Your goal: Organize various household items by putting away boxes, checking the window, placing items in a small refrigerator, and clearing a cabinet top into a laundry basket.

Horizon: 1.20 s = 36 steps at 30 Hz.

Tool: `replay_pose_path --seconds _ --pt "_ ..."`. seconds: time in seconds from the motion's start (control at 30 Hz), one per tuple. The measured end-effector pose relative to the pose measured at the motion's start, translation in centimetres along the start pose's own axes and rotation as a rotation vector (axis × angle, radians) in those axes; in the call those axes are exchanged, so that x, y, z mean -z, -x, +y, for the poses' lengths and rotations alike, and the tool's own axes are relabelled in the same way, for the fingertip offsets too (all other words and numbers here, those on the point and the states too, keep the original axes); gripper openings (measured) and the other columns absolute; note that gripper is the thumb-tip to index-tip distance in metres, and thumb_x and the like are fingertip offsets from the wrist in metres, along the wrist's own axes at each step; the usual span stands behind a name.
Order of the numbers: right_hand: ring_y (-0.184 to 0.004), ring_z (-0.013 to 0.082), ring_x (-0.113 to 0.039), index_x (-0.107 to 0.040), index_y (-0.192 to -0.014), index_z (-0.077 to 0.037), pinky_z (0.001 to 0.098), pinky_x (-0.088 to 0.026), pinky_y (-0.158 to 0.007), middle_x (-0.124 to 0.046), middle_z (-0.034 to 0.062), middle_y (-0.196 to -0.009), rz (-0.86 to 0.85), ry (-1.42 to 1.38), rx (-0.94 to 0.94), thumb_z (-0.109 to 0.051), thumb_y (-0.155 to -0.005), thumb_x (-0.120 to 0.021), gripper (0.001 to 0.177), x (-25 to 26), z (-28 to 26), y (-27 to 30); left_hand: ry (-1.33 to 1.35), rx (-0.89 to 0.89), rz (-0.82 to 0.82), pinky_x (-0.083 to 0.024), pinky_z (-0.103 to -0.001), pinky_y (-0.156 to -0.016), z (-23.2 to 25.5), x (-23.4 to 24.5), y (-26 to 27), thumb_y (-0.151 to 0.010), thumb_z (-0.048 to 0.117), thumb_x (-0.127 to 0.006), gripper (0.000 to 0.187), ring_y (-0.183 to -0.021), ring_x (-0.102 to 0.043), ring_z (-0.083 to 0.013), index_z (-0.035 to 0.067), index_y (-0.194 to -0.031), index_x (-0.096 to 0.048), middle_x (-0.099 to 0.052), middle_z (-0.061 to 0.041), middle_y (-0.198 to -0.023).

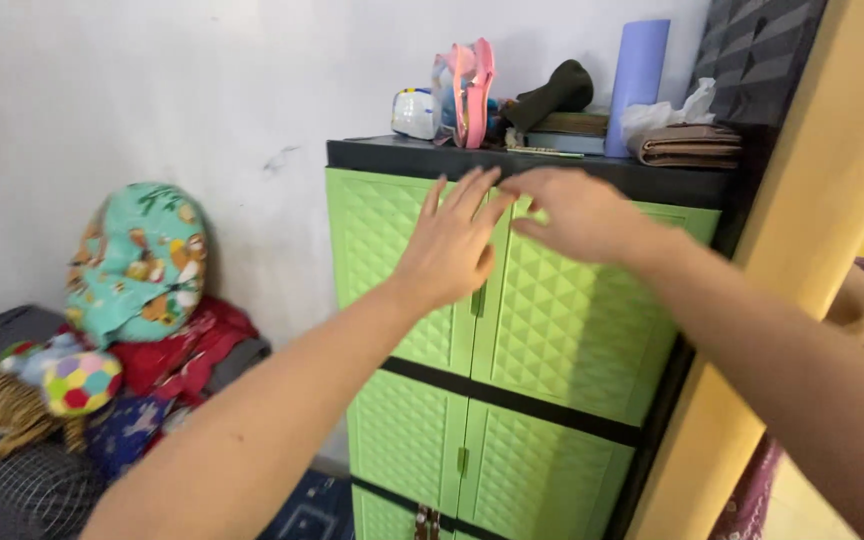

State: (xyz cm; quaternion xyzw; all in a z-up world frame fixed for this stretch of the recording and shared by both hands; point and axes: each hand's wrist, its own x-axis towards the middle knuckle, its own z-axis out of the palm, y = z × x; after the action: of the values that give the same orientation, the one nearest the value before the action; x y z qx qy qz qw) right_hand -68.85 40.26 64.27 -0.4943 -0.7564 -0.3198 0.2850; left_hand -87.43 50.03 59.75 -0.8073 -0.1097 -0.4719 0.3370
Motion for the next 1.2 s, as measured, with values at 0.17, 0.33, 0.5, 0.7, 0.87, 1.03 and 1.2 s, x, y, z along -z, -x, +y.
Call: replay_pose_path --seconds 0.17,0.33,0.5,0.7,0.87,1.03,1.2 --pt "-0.105 0.0324 -0.071 -0.065 -0.134 -0.011 0.0452 -0.054 -0.095 -0.07 0.0154 -0.127 0.034 0.169 -0.141 -0.026 -0.093 -0.066 0.044 4.6 4.6 -3.9 0.076 -0.183 0.166 -0.029 -0.062 -0.116 -5.7 0.1 -5.3 -0.079 0.011 -0.071 0.06 -0.144 -0.04 -0.0353 0.007 -0.137 -0.055 -0.047 -0.019 -0.15" --pt "-0.108 0.0347 -0.071 -0.062 -0.142 -0.014 0.0447 -0.054 -0.098 -0.072 0.0167 -0.127 0.029 0.332 -0.372 -0.025 -0.098 -0.061 0.045 9.8 9.6 -8.4 0.113 -0.283 0.246 -0.031 -0.059 -0.117 -11.4 0.4 -9.3 -0.079 0.008 -0.07 0.056 -0.143 -0.043 -0.034 0.007 -0.134 -0.057 -0.051 -0.016 -0.147" --pt "-0.12 0.0381 -0.066 -0.063 -0.141 -0.01 0.0498 -0.051 -0.105 -0.068 0.0202 -0.133 -0.058 0.527 -0.667 -0.04 -0.1 -0.061 0.051 9.9 14.4 -11.0 0.302 -0.434 0.328 -0.043 -0.049 -0.108 -13.2 -1.2 -12.4 -0.082 0.003 -0.066 0.048 -0.13 -0.054 -0.0348 0.004 -0.13 -0.059 -0.058 -0.014 -0.136" --pt "-0.128 0.0387 -0.063 -0.071 -0.132 -0.003 0.0515 -0.049 -0.11 -0.065 0.0234 -0.139 -0.25 0.546 -1.049 -0.064 -0.093 -0.066 0.073 3.2 26.2 -12.6 0.47 -0.426 0.266 -0.049 -0.046 -0.099 -10.8 -4.8 -14.4 -0.082 0.004 -0.064 0.036 -0.115 -0.062 -0.0329 0.007 -0.118 -0.066 -0.067 -0.012 -0.116" --pt "-0.125 0.0298 -0.062 -0.072 -0.126 -0.007 0.0446 -0.05 -0.106 -0.069 0.0187 -0.133 -0.178 0.31 -1.32 -0.051 -0.085 -0.078 0.06 0.7 28.4 -13.0 0.494 -0.485 0.277 -0.05 -0.046 -0.095 -11.2 -4.8 -14.7 -0.081 0.006 -0.064 0.031 -0.111 -0.064 -0.0297 0.01 -0.112 -0.068 -0.067 -0.008 -0.112" --pt "-0.11 0.0291 -0.072 -0.075 -0.117 -0.001 0.043 -0.059 -0.093 -0.076 0.0229 -0.119 -0.002 0.263 -1.363 -0.021 -0.084 -0.084 0.039 1.4 30.6 -12.4 0.515 -0.484 0.329 -0.05 -0.046 -0.095 -11.2 -6.1 -14.6 -0.082 0.009 -0.066 0.024 -0.111 -0.064 -0.0283 0.012 -0.106 -0.068 -0.067 -0.006 -0.112" --pt "-0.087 0.027 -0.077 -0.075 -0.115 0.001 0.0389 -0.062 -0.081 -0.075 0.0204 -0.101 0.379 0.428 -0.925 -0.021 -0.091 -0.078 0.033 6.0 26.3 -13.1 0.591 -0.404 0.224 -0.051 -0.047 -0.098 -11.0 -7.9 -15.6 -0.086 0.008 -0.063 0.029 -0.114 -0.063 -0.0335 0.01 -0.115 -0.064 -0.066 -0.01 -0.116"
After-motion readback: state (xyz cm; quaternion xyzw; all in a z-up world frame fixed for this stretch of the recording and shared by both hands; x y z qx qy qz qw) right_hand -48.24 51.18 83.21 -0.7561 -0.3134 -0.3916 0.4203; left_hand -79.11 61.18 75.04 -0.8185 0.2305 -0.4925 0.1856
